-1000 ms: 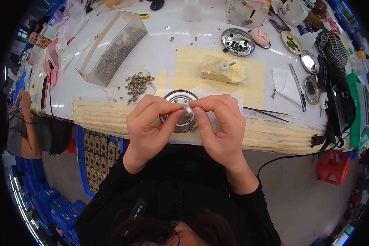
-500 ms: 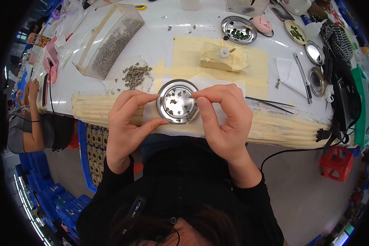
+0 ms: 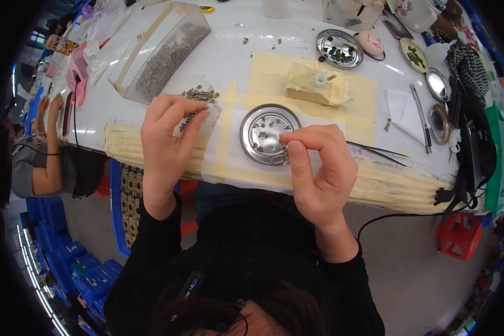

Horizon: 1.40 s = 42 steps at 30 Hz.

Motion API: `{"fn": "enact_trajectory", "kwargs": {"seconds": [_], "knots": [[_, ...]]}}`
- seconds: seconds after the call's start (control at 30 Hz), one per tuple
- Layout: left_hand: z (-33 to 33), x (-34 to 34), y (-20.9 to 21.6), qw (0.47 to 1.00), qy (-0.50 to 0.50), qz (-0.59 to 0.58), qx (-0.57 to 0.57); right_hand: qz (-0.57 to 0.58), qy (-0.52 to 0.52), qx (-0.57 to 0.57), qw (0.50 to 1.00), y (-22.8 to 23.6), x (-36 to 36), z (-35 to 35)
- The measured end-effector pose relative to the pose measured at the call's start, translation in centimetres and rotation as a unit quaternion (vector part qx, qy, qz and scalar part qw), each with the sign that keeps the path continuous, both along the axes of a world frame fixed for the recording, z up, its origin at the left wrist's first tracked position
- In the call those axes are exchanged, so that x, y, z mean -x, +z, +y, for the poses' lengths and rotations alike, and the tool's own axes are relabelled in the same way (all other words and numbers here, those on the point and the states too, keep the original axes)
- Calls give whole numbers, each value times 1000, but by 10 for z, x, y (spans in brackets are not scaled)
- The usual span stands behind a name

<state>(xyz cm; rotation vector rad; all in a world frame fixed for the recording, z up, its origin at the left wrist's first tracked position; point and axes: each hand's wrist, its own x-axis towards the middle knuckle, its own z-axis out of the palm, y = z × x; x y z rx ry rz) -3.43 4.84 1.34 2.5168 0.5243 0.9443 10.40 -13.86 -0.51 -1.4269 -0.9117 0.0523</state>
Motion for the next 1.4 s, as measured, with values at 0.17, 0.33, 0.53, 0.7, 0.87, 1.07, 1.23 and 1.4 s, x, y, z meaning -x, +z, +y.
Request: {"fn": "enact_trajectory", "kwargs": {"seconds": [0.17, 0.33, 0.53, 0.7, 0.87, 1.07, 1.23, 1.4], "knots": [[14, -18, 5, 995, 8, 47, -91, -12, 1, 7, 1000, 3, 1, 2], [15, -20, -4, 989, 3, 47, -140, -7, -2, 16, 1000, 4, 1, 2], [6, -13, 2, 999, -45, -19, 22, -23, -4, 18, 1000, 3, 1, 3], [-28, -13, 13, 866, -139, -199, 438, -47, -13, 45, 998, 5, 2, 4], [-40, -13, -6, 740, -212, -211, 603, -63, -9, 49, 997, 4, 2, 4], [-56, -3, -8, 649, -229, -221, 690, -98, 20, 18, 995, 4, 3, 3], [-52, -13, -10, 571, -215, -252, 751, -112, 13, 7, 994, 4, 3, 4], [-38, -23, -17, 519, -262, -240, 777, -178, -38, 8, 983, 33, 0, 2]]}}
